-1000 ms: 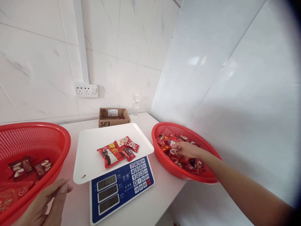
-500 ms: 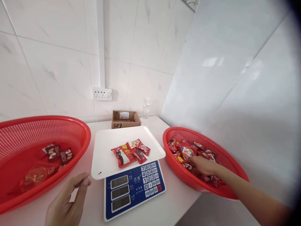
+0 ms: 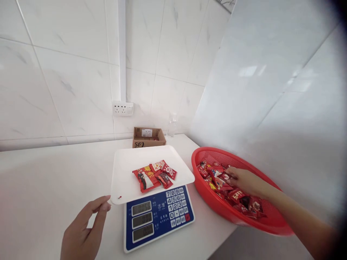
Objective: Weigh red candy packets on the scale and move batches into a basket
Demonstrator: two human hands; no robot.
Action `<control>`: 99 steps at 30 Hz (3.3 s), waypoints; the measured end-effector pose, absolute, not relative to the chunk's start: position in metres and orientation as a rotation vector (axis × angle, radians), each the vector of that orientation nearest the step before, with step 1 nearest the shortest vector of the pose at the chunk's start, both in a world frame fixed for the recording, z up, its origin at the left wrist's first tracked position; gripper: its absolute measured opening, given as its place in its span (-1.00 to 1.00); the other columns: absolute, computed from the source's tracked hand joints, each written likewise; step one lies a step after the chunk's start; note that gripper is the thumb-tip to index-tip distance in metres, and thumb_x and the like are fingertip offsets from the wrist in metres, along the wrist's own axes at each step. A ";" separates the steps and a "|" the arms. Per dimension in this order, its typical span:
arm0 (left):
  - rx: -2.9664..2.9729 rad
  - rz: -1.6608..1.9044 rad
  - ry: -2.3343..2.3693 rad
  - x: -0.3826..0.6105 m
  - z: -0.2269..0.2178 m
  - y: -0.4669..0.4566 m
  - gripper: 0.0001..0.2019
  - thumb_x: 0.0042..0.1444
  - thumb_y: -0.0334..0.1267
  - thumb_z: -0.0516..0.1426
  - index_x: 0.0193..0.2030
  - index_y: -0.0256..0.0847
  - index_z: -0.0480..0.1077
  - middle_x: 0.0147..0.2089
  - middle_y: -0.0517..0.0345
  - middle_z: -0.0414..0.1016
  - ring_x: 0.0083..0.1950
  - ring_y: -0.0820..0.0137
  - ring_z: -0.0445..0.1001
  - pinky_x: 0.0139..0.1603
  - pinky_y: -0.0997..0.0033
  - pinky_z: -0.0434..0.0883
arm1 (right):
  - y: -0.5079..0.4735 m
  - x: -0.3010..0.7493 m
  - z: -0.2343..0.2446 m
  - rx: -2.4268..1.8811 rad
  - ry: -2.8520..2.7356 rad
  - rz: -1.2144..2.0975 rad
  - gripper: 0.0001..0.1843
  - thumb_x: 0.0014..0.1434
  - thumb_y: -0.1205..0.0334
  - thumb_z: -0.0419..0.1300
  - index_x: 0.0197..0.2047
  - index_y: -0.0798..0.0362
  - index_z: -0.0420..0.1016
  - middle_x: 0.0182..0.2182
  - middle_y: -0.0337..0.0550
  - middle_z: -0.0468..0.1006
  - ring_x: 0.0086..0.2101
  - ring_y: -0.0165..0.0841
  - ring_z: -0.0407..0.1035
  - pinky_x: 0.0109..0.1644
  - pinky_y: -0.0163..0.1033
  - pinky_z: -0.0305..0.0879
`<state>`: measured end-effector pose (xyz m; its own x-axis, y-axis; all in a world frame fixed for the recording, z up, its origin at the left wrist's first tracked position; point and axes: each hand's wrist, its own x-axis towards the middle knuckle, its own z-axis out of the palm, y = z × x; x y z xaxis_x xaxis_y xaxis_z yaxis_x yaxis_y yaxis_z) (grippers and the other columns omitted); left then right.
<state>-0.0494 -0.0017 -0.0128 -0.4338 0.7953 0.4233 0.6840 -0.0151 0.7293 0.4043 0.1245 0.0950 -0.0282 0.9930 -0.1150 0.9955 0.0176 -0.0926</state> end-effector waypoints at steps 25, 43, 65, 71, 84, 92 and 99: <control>1.675 1.549 2.147 -0.031 0.009 -0.010 -0.74 0.12 -0.03 0.04 -0.17 -0.08 0.43 -0.36 0.24 0.58 -0.46 0.48 0.51 -0.52 0.59 0.36 | 0.083 0.260 0.089 1.867 3.360 0.015 -0.68 0.24 0.18 0.03 0.01 0.02 0.44 -0.02 -0.01 0.50 0.02 -0.20 0.34 0.11 0.00 0.27; 1.509 1.835 1.867 -0.025 0.004 -0.006 -0.74 0.17 -0.15 0.08 -0.02 -0.14 0.34 -0.32 0.19 0.49 -0.26 0.40 0.51 -0.15 0.32 0.45 | 0.032 0.269 -0.006 2.289 3.573 -0.092 -0.69 0.19 0.34 0.11 0.02 0.00 0.38 -0.14 -0.03 0.49 -0.12 -0.24 0.39 -0.08 -0.07 0.40; 1.457 1.630 2.077 -0.025 0.008 -0.007 -0.64 0.10 0.06 0.04 -0.07 -0.09 0.36 -0.35 0.19 0.55 -0.27 0.35 0.55 -0.20 0.37 0.45 | 0.113 0.232 0.045 2.033 3.104 -0.119 -0.58 0.14 0.29 0.11 0.09 0.00 0.39 -0.03 -0.03 0.50 0.01 -0.12 0.31 0.09 0.09 0.24; 1.395 1.600 2.111 -0.021 0.012 -0.008 -0.64 0.10 0.08 0.03 -0.08 -0.05 0.36 -0.34 0.21 0.55 -0.24 0.33 0.54 -0.12 0.31 0.43 | 0.108 0.228 0.048 2.158 3.203 -0.403 -0.62 0.16 0.32 0.05 0.06 0.01 0.38 -0.11 -0.08 0.50 -0.12 -0.26 0.40 -0.02 -0.11 0.34; 1.533 1.620 2.095 -0.027 0.003 -0.007 -0.67 0.12 0.04 0.05 -0.08 -0.07 0.37 -0.35 0.19 0.57 -0.28 0.37 0.56 -0.22 0.40 0.46 | 0.089 0.304 0.066 2.591 3.013 0.707 -0.56 0.17 0.11 0.08 0.10 0.04 0.37 0.03 0.10 0.38 0.06 -0.03 0.24 0.15 0.19 0.13; 1.622 1.631 2.089 -0.031 -0.003 -0.002 -0.69 0.13 0.02 0.04 -0.10 -0.09 0.37 -0.39 0.22 0.56 -0.35 0.40 0.56 -0.31 0.47 0.47 | 0.094 0.236 0.036 1.812 3.351 -0.018 -0.63 0.27 0.10 0.00 0.03 0.06 0.43 -0.01 0.02 0.49 0.01 -0.18 0.35 0.08 0.02 0.33; 1.678 1.616 2.144 -0.029 -0.005 -0.003 -0.72 0.16 0.01 0.02 -0.11 -0.07 0.37 -0.36 0.21 0.58 -0.34 0.37 0.57 -0.38 0.46 0.47 | 0.088 0.225 0.040 1.735 3.313 -0.039 -0.65 0.27 0.11 0.01 -0.01 0.03 0.50 0.01 0.01 0.48 -0.01 -0.15 0.36 0.05 0.06 0.33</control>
<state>-0.0285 -0.0034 -0.0046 -0.4379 0.7051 0.5577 0.7304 -0.0827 0.6780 0.2250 0.0883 0.0397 -0.4330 0.7563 0.4903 0.7446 0.6067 -0.2783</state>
